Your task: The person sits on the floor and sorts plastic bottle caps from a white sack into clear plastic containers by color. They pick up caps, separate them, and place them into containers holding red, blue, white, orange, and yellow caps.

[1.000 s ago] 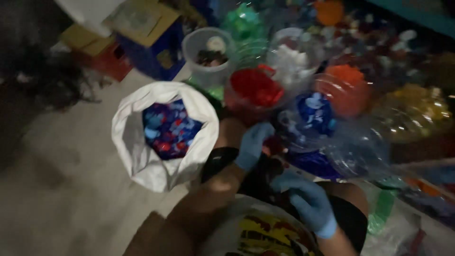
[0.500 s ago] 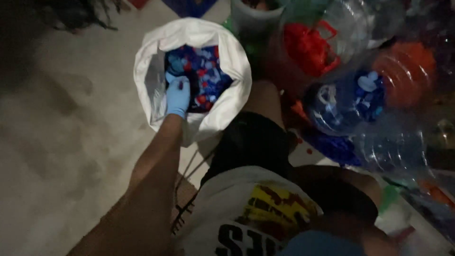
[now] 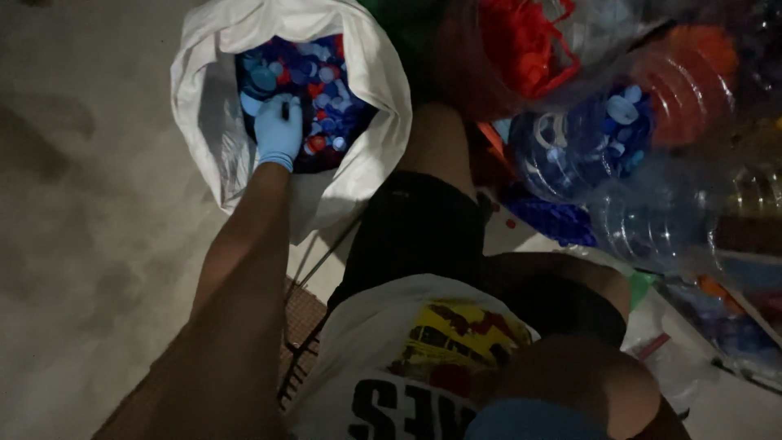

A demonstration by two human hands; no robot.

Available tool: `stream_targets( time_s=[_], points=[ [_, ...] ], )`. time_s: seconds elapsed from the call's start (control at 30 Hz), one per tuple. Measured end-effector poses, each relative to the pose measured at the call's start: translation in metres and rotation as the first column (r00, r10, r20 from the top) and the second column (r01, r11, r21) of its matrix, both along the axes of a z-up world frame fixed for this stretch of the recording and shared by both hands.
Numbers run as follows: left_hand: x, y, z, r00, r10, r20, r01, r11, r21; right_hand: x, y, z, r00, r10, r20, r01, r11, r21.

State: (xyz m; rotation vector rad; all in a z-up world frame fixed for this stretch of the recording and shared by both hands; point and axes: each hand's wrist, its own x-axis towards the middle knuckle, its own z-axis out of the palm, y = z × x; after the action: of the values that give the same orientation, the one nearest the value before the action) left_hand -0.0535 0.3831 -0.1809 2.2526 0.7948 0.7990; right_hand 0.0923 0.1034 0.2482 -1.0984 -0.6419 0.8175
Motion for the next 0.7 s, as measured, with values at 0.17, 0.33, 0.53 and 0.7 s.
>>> stream_targets(
  time_s=[0.17,0.33,0.53,0.7],
  points=[
    [-0.002,0.007,-0.021,0.999,-0.035,-0.036,0.035,0.999,0.003,-0.005,-0.059,-0.043,0.998,-0.033,-0.047,0.033,0.999,0.005],
    [-0.004,-0.004,0.007,0.998,-0.054,-0.037,0.054,0.999,0.004,-0.016,-0.082,-0.065,0.996,-0.041,-0.082,0.042,0.999,0.009],
    [-0.004,-0.008,0.017,0.997,-0.053,-0.047,0.052,0.998,-0.035,-0.041,-0.097,-0.076,0.992,-0.05,-0.116,0.053,0.998,0.025],
    [0.0,-0.009,0.018,0.999,-0.05,-0.02,0.05,0.999,-0.006,-0.056,-0.109,-0.073,0.99,-0.054,-0.129,0.06,0.997,0.045]
  ],
)
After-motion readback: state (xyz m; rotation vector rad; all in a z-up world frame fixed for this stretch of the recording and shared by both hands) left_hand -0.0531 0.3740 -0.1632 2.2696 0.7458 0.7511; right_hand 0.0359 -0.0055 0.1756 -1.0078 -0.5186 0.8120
